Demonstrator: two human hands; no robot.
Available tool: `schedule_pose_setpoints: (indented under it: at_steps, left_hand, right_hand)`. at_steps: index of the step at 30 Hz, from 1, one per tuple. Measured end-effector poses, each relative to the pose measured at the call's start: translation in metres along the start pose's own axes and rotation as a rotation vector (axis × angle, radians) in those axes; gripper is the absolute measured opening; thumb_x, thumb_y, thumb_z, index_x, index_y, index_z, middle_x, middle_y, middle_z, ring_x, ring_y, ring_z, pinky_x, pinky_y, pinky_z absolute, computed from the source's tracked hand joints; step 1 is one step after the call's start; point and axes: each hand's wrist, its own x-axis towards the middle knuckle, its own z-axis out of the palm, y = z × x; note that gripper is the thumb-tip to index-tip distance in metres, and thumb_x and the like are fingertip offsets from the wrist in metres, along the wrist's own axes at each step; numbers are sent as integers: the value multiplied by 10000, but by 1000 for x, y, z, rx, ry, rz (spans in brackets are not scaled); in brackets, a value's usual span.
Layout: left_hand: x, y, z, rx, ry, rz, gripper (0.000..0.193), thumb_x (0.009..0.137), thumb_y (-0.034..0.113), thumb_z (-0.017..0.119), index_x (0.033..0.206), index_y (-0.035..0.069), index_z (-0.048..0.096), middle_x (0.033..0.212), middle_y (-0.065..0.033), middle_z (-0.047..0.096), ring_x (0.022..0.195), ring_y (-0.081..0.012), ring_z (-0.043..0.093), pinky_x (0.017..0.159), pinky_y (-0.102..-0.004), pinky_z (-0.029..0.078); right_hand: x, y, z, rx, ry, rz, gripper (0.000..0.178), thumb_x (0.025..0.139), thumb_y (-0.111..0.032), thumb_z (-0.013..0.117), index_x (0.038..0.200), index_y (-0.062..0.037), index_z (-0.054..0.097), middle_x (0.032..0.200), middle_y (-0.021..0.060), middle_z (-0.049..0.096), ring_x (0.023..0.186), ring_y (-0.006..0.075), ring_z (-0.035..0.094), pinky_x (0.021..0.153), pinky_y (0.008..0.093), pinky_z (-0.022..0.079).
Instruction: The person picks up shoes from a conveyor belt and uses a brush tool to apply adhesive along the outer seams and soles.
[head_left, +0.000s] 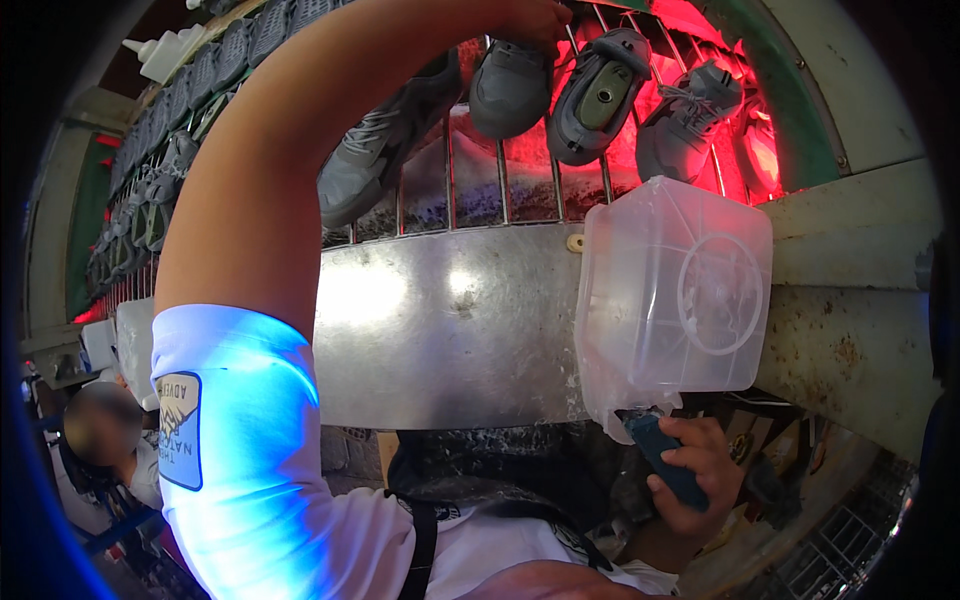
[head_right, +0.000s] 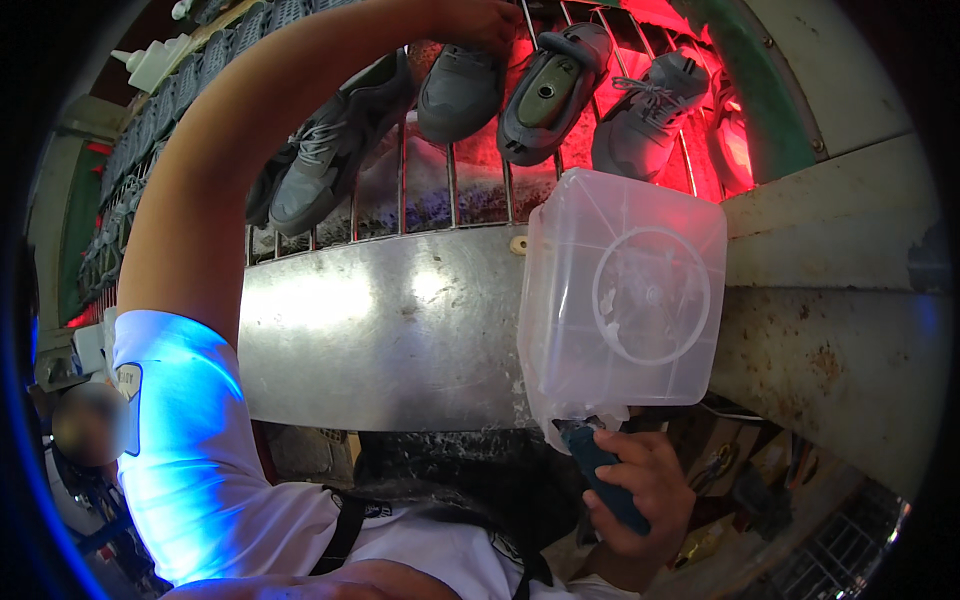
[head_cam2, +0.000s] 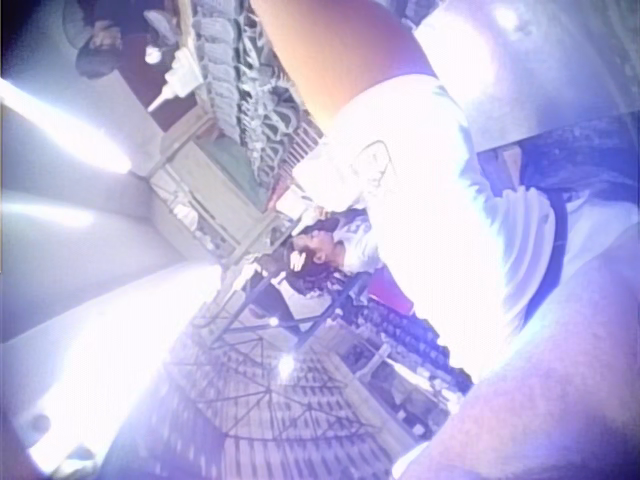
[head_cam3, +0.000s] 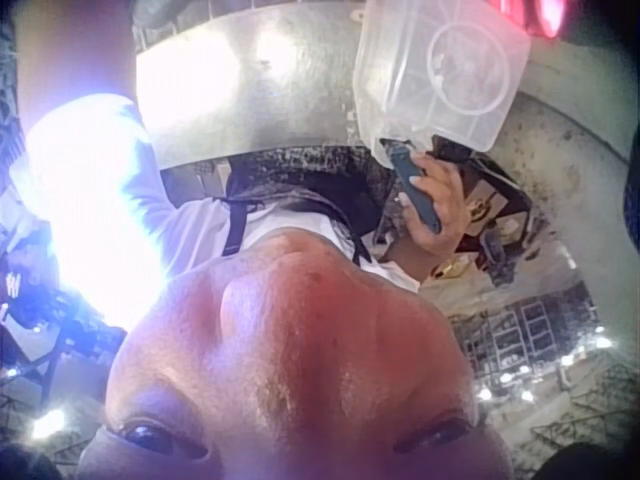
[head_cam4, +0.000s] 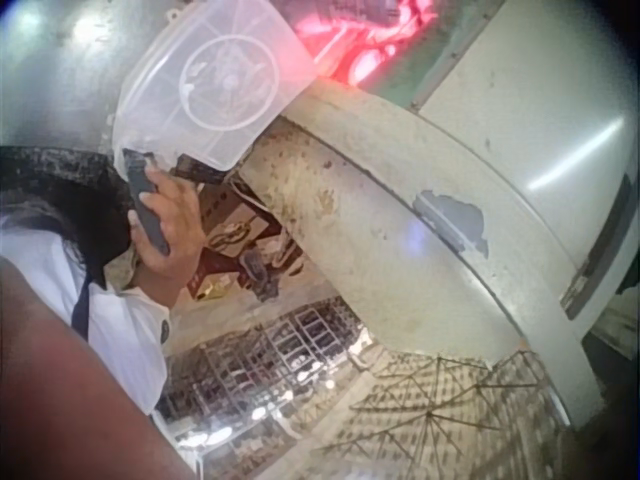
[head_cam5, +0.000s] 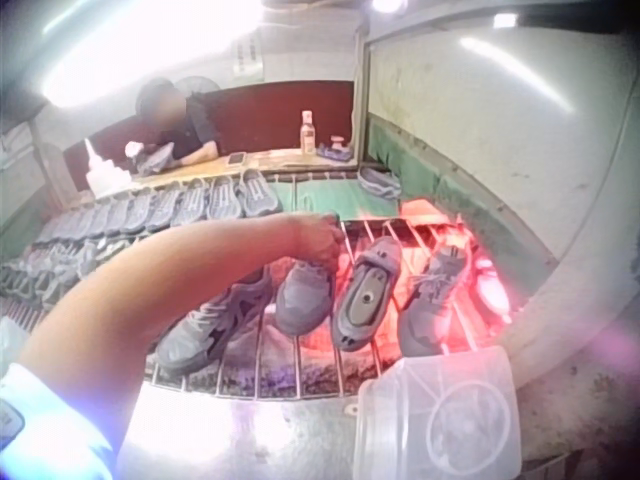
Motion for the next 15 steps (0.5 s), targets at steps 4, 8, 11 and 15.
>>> schedule_pose_setpoints:
  at_steps: [4, 8, 11, 15]
  left_hand:
    - [4, -7, -3, -40, 15, 82, 108, 805, 330, 635, 857, 369, 722, 858, 143, 671, 946, -132, 621, 831, -449, 460]
    - [-6, -5, 1, -80, 77, 40, 130, 790, 319, 652, 886, 365, 726, 887, 148, 683, 978, -132, 625, 855, -446, 453]
    - [-8, -10, -12, -93, 71, 17, 150, 778, 312, 661, 906, 357, 726, 916, 148, 686, 1011, -136, 627, 874, -440, 450]
    - [-13, -14, -17, -100, 43, -9, 160, 777, 301, 660, 916, 343, 725, 952, 137, 686, 1042, -139, 623, 891, -435, 451]
  right_hand:
    - [-2, 5, -1, 20, 22, 14, 366, 582, -19, 799, 921, -5, 660, 1088, 247, 728, 930, 384, 669, 816, 438, 549]
    - [-5, 9, 3, 45, 49, 35, 358, 580, -33, 802, 912, -9, 670, 1077, 244, 733, 932, 381, 671, 807, 437, 551]
    - [-5, 11, 5, 57, 65, 44, 355, 580, -35, 803, 910, -12, 674, 1079, 241, 736, 928, 378, 673, 803, 439, 553]
    - [-3, 9, 4, 54, 31, 28, 379, 604, -12, 796, 959, -13, 663, 1100, 232, 737, 935, 368, 670, 811, 435, 551]
